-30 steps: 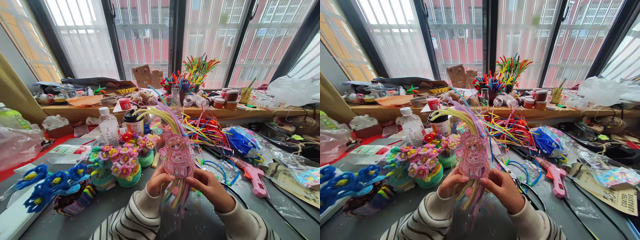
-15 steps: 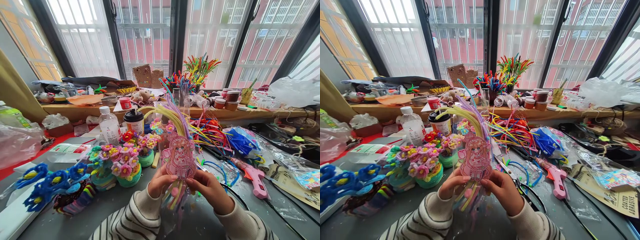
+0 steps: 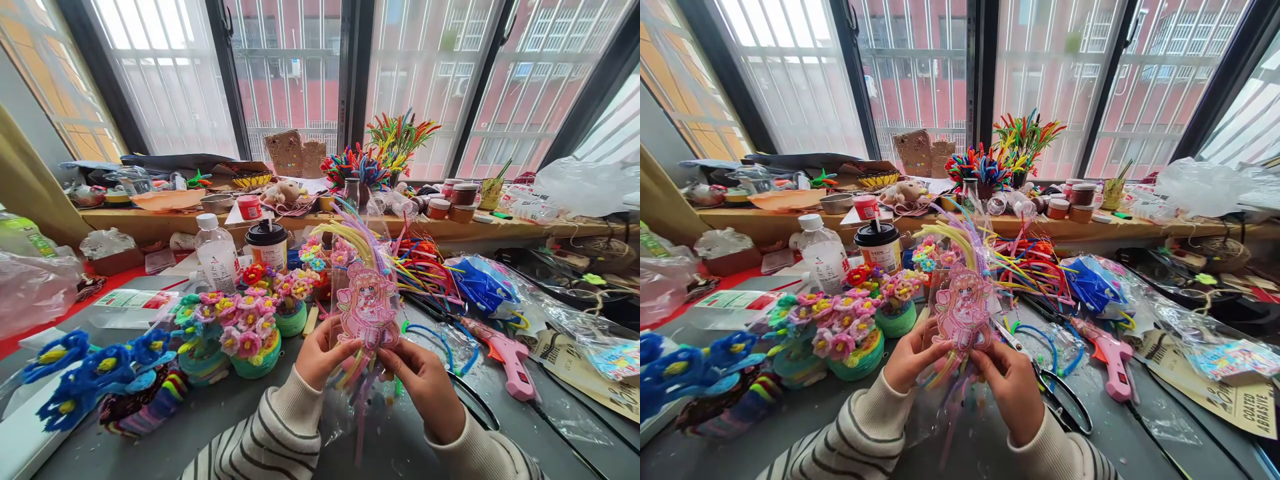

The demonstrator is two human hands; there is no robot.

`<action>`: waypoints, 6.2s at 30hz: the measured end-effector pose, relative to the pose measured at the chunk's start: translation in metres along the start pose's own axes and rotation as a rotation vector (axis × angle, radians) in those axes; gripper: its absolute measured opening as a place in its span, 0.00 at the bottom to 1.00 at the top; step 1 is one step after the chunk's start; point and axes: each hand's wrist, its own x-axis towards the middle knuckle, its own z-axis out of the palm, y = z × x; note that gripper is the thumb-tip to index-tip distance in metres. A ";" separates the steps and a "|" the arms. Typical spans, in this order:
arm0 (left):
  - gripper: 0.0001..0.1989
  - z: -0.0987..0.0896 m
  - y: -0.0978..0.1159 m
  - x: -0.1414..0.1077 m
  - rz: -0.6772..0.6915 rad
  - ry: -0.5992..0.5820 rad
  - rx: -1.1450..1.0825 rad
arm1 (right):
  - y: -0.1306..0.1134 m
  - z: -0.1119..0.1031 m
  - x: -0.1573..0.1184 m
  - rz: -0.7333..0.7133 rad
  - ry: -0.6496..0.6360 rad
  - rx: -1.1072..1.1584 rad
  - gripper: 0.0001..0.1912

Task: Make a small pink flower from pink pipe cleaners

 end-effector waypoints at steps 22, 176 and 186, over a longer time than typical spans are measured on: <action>0.12 -0.002 -0.004 0.002 0.061 0.312 -0.182 | 0.003 -0.007 0.004 0.114 -0.237 -0.027 0.15; 0.11 -0.001 -0.017 -0.006 0.281 0.189 0.500 | 0.030 -0.093 0.172 -0.289 0.537 -0.960 0.18; 0.10 -0.007 -0.020 0.000 0.236 0.179 0.708 | -0.002 -0.078 0.117 -0.344 0.439 -0.840 0.11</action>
